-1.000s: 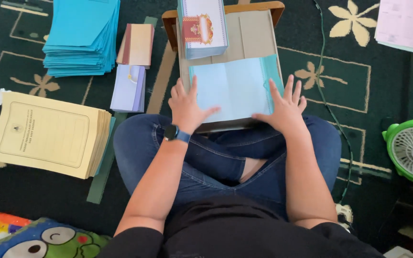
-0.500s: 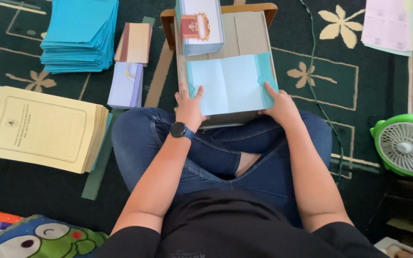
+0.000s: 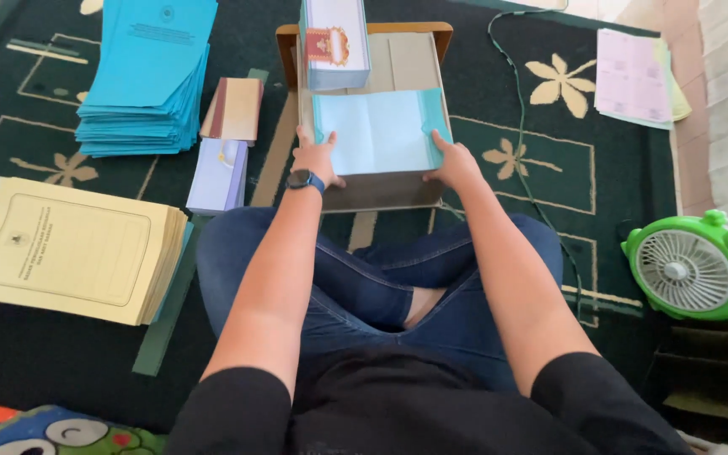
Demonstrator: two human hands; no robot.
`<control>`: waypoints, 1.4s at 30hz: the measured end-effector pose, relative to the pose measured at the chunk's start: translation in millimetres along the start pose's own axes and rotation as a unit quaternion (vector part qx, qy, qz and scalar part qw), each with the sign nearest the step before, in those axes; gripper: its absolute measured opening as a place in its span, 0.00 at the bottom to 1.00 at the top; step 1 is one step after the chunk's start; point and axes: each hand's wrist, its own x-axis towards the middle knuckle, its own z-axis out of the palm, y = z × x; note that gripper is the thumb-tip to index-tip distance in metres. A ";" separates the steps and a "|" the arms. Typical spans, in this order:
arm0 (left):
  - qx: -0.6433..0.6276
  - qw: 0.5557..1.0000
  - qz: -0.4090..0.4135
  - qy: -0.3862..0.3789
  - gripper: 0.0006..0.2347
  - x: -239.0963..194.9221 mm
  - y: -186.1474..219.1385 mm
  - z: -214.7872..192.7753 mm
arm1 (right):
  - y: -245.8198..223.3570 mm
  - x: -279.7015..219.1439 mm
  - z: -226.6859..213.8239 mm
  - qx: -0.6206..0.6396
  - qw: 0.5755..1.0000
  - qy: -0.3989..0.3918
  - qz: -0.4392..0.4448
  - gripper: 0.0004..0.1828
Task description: The person is manually folding printed cards or brochures one by one along a pre-scored line.
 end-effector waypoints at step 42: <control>-0.071 0.997 0.027 -0.007 0.50 -185.3 25.6 -20.9 | 9.1 -112.1 -31.5 0.003 0.992 -0.114 0.051 0.62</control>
